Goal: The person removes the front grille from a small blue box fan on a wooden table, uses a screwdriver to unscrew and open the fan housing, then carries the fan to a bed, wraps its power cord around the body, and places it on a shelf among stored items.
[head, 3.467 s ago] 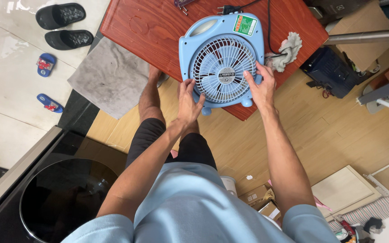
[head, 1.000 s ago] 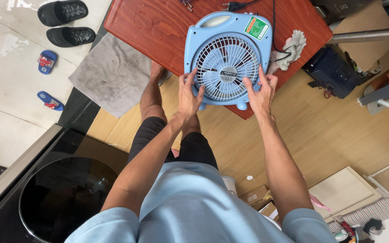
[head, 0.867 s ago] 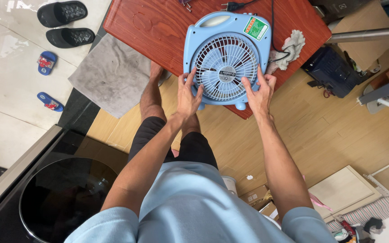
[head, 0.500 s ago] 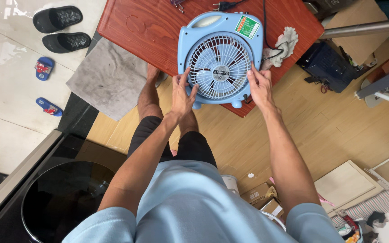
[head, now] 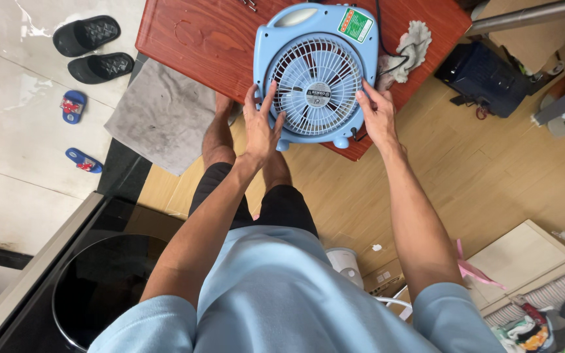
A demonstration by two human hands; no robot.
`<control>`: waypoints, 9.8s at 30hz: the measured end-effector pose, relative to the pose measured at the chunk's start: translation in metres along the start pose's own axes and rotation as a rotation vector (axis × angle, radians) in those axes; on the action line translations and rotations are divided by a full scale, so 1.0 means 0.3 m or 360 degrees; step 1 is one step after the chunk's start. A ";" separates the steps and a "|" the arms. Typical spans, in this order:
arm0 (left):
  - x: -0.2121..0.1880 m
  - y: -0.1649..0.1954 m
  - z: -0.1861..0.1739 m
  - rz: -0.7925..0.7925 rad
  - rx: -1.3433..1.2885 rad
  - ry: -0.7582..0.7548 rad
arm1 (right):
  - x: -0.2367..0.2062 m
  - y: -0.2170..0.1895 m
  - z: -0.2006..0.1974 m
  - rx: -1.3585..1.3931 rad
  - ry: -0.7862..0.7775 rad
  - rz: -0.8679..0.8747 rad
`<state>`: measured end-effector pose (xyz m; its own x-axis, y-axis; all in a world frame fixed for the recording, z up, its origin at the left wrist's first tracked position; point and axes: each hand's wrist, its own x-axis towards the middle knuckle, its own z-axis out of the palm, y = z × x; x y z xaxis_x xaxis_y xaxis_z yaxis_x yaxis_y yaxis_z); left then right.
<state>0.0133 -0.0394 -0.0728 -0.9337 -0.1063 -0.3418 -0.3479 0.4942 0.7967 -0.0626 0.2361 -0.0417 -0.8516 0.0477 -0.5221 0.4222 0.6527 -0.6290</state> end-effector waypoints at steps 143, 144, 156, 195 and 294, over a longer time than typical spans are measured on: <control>0.273 0.531 -0.258 -0.0960 -0.2473 -0.0453 | -0.570 -0.634 -0.288 0.0130 0.0610 -0.0720; 0.273 0.533 -0.256 -0.0938 -0.2461 -0.0465 | -0.571 -0.633 -0.290 0.0136 0.0610 -0.0718; 0.277 0.509 -0.218 -0.0785 -0.2179 -0.0577 | -0.553 -0.512 -0.273 0.0566 0.0311 -0.0252; 0.277 0.525 0.281 -0.0375 -0.0904 -0.0580 | -0.351 -0.411 -0.300 -0.0452 0.0501 -0.0120; 0.393 0.423 0.389 -0.0465 -0.0400 -0.0680 | 0.092 -0.437 -0.272 -0.0946 -0.0018 -0.0211</control>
<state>-0.1313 0.1115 -0.0701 -0.6970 0.1764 -0.6951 -0.6444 0.2711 0.7150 -0.1667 0.2136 0.0734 -0.8802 -0.0687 -0.4696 0.0644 0.9630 -0.2616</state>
